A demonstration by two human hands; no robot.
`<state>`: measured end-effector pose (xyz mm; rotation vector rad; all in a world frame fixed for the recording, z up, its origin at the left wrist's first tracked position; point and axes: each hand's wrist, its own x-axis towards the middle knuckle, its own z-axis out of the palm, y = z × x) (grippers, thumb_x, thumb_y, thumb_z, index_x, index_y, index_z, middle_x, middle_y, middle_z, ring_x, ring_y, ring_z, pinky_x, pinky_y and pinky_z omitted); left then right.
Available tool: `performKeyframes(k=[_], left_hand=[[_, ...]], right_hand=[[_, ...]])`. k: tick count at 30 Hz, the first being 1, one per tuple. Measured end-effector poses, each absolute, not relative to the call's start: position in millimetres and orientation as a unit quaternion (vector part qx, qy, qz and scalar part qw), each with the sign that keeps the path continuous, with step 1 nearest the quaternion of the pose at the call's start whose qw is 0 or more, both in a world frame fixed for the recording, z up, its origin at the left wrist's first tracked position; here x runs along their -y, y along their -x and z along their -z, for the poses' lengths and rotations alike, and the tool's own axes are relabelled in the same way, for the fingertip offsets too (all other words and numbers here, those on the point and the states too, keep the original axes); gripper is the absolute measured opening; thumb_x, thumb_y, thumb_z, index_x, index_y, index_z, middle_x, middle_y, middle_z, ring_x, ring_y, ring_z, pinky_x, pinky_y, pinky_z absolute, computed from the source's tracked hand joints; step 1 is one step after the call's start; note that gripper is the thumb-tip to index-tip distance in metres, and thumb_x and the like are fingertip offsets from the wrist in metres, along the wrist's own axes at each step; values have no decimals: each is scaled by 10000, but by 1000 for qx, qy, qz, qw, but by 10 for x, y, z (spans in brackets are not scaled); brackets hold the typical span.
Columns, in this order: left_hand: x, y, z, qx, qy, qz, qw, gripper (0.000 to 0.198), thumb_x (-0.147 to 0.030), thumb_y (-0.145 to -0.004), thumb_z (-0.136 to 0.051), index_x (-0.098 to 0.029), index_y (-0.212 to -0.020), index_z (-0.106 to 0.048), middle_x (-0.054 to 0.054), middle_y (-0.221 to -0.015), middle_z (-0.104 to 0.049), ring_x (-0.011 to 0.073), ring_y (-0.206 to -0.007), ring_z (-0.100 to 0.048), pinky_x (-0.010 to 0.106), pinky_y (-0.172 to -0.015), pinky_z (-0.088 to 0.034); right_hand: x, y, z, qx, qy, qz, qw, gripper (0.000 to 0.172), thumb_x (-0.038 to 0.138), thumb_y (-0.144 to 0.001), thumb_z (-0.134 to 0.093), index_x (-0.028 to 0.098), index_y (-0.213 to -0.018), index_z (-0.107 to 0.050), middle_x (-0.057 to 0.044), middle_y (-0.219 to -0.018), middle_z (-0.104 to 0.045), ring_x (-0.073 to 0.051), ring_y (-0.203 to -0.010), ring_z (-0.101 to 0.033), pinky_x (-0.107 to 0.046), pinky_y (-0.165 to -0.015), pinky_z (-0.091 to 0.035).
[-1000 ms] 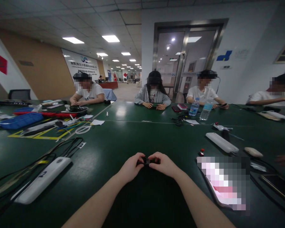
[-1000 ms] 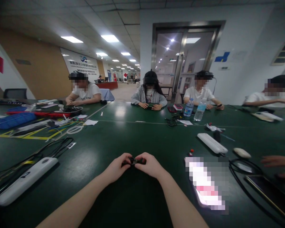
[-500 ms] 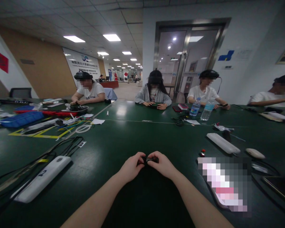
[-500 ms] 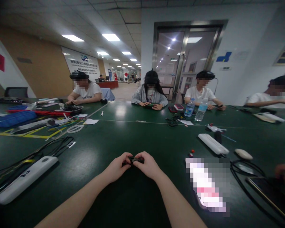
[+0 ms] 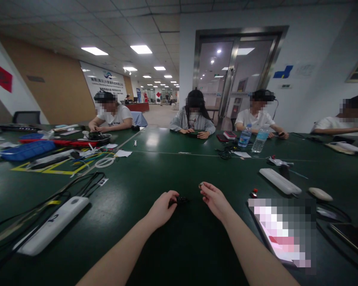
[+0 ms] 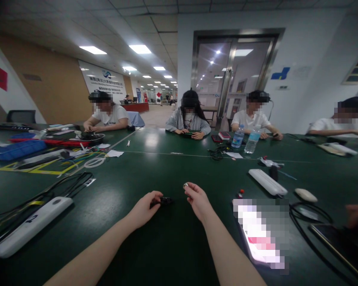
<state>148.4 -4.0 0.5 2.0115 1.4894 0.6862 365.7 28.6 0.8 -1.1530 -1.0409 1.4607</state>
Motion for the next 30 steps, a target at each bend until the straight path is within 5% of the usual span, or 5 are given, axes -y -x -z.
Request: performKeyframes(k=[15, 24, 30], left_hand=[[23, -1489, 32, -522, -743, -254, 334, 340, -155, -748, -475, -226, -1080, -457, 15, -1034, -564, 134, -937, -531, 281, -821, -419], [0, -1486, 4, -525, -715, -288, 361, 347, -393, -856, -266, -229, -1099, -450, 3, -905, -579, 119, -828, -535, 258, -750, -409], [15, -1558, -63, -542, -709, -284, 351, 413, -462, -825, -318, -254, -1155, -453, 9, -981, -585, 141, -857, -534, 268, -741, -409]], right_hand=[[-266, -3615, -13, 432, 465, -599, 488, 316, 391, -657, -618, 246, -933, -562, -42, -993, -603, -179, -822, -569, -300, -660, -431], [-190, -3460, -4, 597, 455, -522, 405, 284, 349, -685, -601, 211, -933, -603, -25, -914, -640, -178, -868, -566, -331, -783, -414], [-155, -3405, 9, 664, 436, -483, 368, 249, 317, -724, -560, 232, -954, -606, -11, -886, -636, -173, -834, -574, -338, -767, -432]])
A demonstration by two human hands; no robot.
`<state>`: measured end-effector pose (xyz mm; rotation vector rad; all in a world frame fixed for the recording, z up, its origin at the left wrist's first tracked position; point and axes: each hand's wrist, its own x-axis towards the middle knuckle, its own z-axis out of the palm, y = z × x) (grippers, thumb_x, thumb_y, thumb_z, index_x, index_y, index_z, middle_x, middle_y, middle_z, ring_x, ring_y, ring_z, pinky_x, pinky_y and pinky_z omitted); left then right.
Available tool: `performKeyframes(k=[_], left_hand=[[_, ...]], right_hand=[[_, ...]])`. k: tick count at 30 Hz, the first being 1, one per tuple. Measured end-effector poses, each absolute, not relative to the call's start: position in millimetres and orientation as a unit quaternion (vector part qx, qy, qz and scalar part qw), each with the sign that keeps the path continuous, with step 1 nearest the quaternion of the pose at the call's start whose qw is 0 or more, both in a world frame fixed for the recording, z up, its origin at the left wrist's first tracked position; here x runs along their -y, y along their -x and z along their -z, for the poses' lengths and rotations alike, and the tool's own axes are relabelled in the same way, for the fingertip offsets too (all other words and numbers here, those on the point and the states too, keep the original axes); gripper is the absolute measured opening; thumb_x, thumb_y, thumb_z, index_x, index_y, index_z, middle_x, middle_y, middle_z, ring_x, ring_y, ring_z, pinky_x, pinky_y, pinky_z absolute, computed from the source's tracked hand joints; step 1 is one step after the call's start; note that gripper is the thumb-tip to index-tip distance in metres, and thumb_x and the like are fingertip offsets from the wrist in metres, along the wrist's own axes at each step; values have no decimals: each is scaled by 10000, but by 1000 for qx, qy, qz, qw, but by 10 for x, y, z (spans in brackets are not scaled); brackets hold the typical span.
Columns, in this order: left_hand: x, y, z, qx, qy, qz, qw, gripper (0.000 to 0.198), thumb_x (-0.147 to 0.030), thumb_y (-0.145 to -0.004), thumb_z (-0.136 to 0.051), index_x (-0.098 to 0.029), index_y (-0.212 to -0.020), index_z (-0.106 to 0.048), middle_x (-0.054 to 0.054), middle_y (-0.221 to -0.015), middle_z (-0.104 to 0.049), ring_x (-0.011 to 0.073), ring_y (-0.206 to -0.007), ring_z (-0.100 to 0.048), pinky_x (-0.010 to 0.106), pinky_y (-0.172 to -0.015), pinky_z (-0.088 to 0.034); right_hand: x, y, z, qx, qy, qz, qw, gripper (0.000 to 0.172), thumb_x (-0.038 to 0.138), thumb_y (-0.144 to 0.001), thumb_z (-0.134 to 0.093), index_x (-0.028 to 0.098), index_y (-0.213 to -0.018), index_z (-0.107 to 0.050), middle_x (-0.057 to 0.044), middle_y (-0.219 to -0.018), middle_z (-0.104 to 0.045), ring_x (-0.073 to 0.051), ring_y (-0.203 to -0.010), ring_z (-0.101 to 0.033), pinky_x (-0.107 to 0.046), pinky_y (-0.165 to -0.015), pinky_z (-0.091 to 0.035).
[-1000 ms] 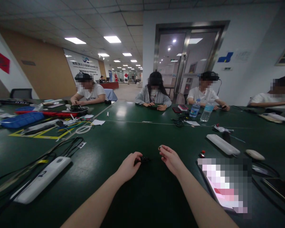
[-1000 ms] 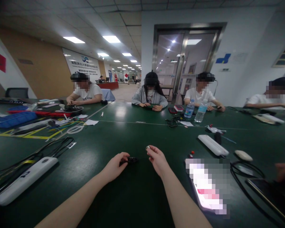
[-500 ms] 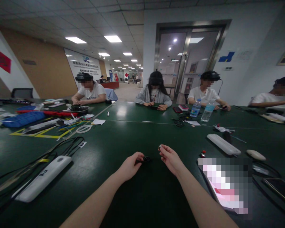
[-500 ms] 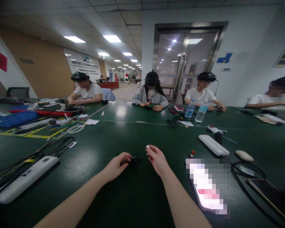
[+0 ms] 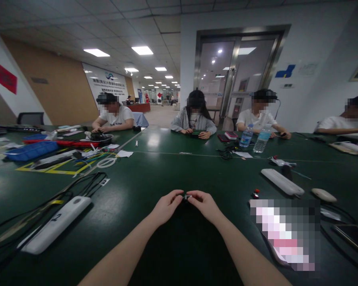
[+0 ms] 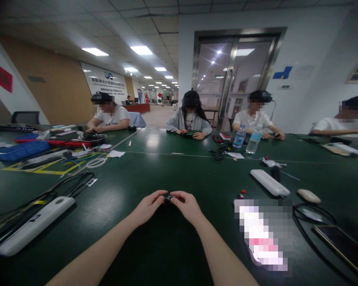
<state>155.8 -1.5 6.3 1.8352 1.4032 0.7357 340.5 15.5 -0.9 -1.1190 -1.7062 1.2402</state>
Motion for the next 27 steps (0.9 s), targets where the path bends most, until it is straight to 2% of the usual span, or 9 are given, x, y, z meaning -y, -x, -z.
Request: performKeyframes(k=[5, 12, 21, 24, 27], left_hand=[[27, -1650, -75, -524, -727, -289, 336, 346, -394, -806, -385, -241, -1080, -530, 8, -1016, -590, 150, -892, -532, 267, -763, -404], [-5, -1547, -25, -552, -731, -280, 288, 279, -370, -794, -391, -229, -958, -568, -7, -874, -619, 132, -784, -553, 247, -711, -405], [-31, -269, -21, -683, -637, -281, 221, 374, -444, -726, -428, -210, -984, -564, 23, -851, -669, 188, -794, -599, 273, -689, -420], [82, 172, -5, -749, -555, -320, 171, 424, -480, -692, -439, -194, -971, -583, 40, -837, -680, 207, -785, -610, 273, -659, -430], [163, 357, 26, -761, -502, -368, 184, 490, -510, -675, -435, -162, -990, -576, 52, -812, -683, 206, -730, -616, 272, -618, -443]], right_hand=[[-121, -3354, -20, 673, 423, -479, 373, 240, 269, -711, -577, 237, -949, -580, -5, -871, -634, -173, -831, -580, -338, -764, -439], [-181, -3426, 1, 648, 437, -487, 390, 289, 277, -717, -571, 216, -997, -535, -28, -934, -627, -181, -899, -578, -353, -832, -423], [-156, -3500, -64, 628, 476, -502, 355, 250, 309, -737, -544, 243, -977, -559, -11, -971, -606, -187, -944, -552, -351, -829, -424], [-175, -3500, -42, 631, 482, -499, 348, 262, 320, -734, -542, 240, -984, -558, -10, -974, -603, -189, -947, -549, -355, -828, -423], [-200, -3501, -8, 639, 480, -491, 346, 259, 321, -735, -538, 238, -979, -557, -7, -944, -607, -186, -930, -555, -353, -824, -425]])
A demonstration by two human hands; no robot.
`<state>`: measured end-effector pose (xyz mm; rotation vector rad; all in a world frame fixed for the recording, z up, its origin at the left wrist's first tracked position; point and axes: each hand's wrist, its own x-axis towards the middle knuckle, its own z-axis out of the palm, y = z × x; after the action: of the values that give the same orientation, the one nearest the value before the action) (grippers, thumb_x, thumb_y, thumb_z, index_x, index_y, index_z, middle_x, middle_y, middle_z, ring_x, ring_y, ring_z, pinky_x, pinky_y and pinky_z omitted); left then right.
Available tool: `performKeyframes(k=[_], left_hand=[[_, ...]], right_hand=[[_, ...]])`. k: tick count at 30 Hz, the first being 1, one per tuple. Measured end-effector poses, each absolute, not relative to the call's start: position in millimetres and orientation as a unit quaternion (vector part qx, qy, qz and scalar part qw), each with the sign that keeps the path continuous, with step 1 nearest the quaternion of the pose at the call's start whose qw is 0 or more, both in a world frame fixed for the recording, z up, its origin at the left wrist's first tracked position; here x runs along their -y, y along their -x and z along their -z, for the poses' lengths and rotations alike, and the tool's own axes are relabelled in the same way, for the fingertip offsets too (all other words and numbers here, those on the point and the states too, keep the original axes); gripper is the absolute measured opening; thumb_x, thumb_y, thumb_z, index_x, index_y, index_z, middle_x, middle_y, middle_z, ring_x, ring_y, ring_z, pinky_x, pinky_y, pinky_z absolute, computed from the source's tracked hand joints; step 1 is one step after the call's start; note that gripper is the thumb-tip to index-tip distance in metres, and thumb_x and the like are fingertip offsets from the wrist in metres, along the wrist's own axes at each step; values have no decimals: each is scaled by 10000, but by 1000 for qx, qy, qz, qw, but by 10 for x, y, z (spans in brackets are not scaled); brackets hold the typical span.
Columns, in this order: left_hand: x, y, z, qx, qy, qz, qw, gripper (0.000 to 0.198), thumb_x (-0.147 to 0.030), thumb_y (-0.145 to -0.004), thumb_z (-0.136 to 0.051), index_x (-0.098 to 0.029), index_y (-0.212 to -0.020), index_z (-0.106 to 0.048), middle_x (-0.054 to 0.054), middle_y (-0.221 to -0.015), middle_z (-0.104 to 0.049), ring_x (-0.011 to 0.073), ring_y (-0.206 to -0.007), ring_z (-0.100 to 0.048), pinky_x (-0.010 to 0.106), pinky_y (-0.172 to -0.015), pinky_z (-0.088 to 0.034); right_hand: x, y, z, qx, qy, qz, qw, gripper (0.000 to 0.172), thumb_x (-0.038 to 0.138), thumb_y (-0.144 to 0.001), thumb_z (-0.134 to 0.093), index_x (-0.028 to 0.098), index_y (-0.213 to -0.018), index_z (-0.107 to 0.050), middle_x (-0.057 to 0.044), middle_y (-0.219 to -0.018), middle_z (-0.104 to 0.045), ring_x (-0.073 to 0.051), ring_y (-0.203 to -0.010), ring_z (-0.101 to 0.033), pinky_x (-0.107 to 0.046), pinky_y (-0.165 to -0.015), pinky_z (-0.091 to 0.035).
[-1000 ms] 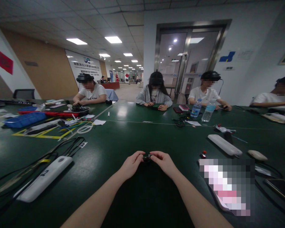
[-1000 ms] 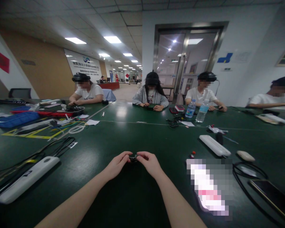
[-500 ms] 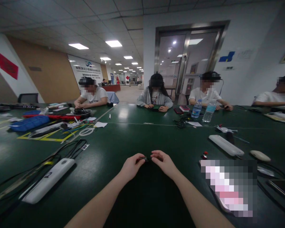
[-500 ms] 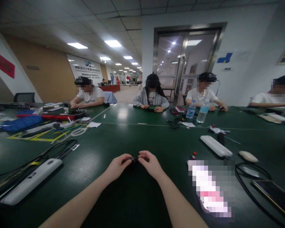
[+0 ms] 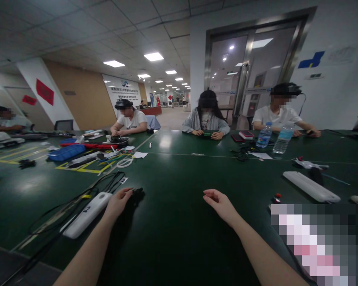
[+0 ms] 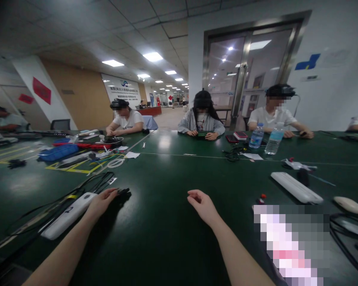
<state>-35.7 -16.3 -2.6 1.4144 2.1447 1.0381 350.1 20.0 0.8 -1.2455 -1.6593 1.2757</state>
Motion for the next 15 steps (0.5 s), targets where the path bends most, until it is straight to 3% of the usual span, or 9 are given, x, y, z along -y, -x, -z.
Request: performKeyframes(k=[15], left_hand=[[161, 319, 108, -722, -486, -427, 245, 486, -496, -612, -564, -151, -952, -613, 75, -835, -684, 223, -770, -626, 304, -677, -472]], right_hand=[[-186, -3504, -59, 639, 486, -500, 325, 275, 337, -733, -532, 231, -985, -557, -19, -948, -609, -192, -925, -556, -349, -827, -425]])
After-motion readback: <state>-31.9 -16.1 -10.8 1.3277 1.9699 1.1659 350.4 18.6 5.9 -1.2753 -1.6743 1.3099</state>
